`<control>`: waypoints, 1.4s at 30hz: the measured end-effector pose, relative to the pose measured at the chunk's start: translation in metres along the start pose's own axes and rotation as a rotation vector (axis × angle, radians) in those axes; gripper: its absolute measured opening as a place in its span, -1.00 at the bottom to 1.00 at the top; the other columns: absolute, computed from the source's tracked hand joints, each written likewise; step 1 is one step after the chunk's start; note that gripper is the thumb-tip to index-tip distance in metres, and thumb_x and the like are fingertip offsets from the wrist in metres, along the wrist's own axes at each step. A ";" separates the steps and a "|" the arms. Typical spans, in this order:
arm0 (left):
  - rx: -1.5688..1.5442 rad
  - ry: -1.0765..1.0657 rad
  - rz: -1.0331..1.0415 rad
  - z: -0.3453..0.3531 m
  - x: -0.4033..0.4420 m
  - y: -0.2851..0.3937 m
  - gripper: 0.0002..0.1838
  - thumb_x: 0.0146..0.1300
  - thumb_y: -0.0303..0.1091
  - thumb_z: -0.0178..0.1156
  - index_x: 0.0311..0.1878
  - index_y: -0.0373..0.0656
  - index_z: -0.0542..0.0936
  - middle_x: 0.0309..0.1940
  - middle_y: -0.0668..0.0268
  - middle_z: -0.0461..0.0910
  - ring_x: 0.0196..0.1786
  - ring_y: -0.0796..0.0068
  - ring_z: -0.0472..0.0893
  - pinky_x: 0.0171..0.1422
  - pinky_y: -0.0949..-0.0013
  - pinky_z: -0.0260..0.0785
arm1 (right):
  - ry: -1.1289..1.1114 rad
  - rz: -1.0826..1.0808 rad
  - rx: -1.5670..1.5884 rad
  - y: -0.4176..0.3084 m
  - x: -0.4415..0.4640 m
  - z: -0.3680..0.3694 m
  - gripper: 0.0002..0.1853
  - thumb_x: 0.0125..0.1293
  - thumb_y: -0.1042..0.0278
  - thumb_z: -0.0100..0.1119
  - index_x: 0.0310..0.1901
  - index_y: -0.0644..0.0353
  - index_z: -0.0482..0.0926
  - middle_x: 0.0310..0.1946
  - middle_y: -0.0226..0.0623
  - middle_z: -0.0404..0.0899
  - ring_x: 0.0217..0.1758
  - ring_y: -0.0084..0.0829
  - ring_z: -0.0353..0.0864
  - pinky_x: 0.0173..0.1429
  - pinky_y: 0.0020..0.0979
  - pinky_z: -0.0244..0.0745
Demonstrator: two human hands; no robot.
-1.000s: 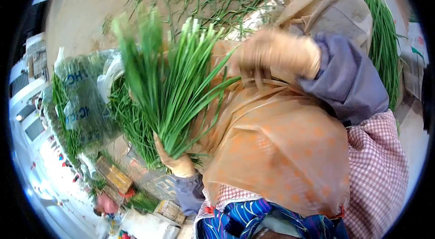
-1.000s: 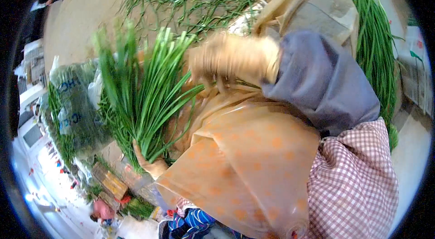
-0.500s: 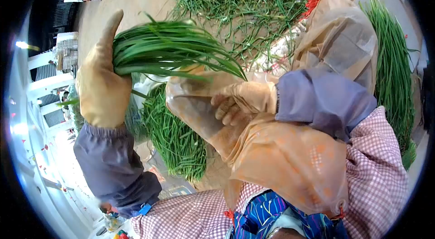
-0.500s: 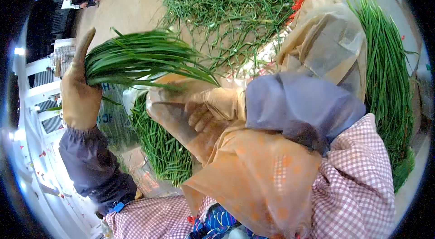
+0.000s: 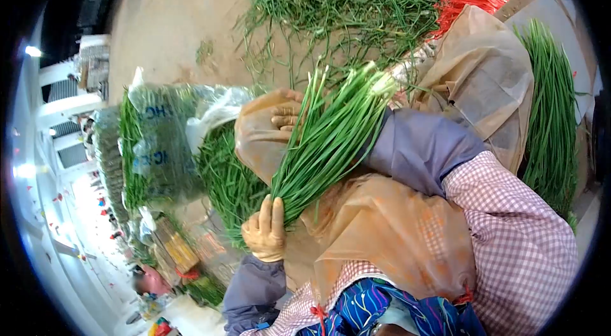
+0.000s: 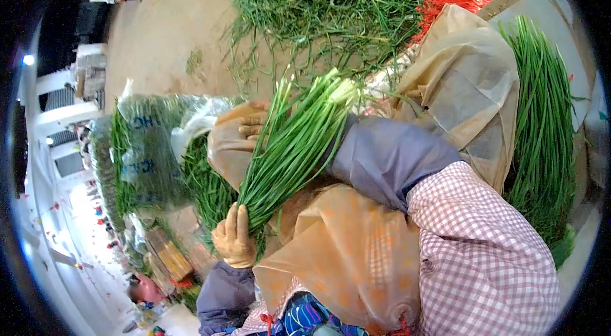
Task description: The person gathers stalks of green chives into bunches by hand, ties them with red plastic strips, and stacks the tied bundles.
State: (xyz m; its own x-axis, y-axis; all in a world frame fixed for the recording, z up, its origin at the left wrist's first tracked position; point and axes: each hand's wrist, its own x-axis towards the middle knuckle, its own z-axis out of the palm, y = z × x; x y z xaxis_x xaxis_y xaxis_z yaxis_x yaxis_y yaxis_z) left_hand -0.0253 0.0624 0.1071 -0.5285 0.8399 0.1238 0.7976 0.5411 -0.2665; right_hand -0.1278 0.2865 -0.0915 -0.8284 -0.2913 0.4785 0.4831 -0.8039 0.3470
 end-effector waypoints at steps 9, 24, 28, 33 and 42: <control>-1.131 -0.416 -0.402 -0.075 0.012 -0.019 -0.40 0.05 -0.14 0.41 0.12 -0.29 0.55 0.10 0.00 0.55 0.15 0.05 0.54 0.19 0.10 0.40 | -0.359 0.081 -0.088 -0.015 0.003 0.021 -0.24 0.49 -0.24 -0.55 0.47 0.23 -0.07 0.33 -0.03 0.30 0.46 0.01 0.18 0.57 0.06 -0.04; -2.335 -0.393 -0.508 0.090 0.126 0.070 0.07 -0.01 0.03 0.44 0.46 -0.25 0.10 0.36 0.21 0.26 0.42 0.33 0.21 0.46 0.27 0.06 | -0.034 0.249 -0.153 -0.053 -0.031 0.067 -0.18 0.46 -0.32 -0.54 0.44 0.29 0.04 0.16 0.06 0.48 0.35 0.04 0.34 0.46 0.04 0.17; -2.379 -0.659 -0.486 0.069 0.124 0.072 0.19 -0.18 -0.04 0.56 0.47 -0.24 0.10 0.34 0.21 0.30 0.37 0.34 0.27 0.45 0.26 0.09 | 0.150 0.196 -0.335 -0.092 -0.048 0.115 -0.10 0.38 -0.44 -0.42 0.44 0.25 0.06 0.21 0.15 0.43 0.36 0.09 0.33 0.45 0.10 0.14; -2.315 -0.705 -0.521 0.065 0.120 0.068 0.00 -0.13 -0.23 0.53 0.39 -0.26 0.22 0.22 0.24 0.44 0.25 0.40 0.41 0.36 0.30 0.22 | 0.566 0.268 -0.655 -0.114 -0.053 0.203 -0.04 0.24 -0.47 -0.05 0.44 0.16 0.12 0.32 0.08 0.31 0.32 0.00 0.39 0.29 0.02 0.42; -2.293 -0.617 -0.770 0.060 0.095 0.058 -0.08 -0.10 -0.31 0.51 0.34 -0.28 0.27 0.16 0.21 0.50 0.15 0.36 0.51 0.28 0.27 0.33 | 1.105 0.780 -1.543 -0.087 -0.050 0.260 -0.33 0.29 0.41 0.23 0.40 0.16 0.21 -0.11 -0.32 0.60 -0.30 -0.66 0.58 -0.33 -0.67 0.44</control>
State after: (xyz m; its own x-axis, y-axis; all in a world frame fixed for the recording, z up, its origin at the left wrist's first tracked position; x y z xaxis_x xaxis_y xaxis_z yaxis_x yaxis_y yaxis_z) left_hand -0.0465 0.1714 0.0461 -0.3938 0.6967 -0.5996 -0.7427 0.1431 0.6542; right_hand -0.0551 0.5057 0.0640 -0.6791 -0.3653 -0.6367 0.6470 0.1118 -0.7543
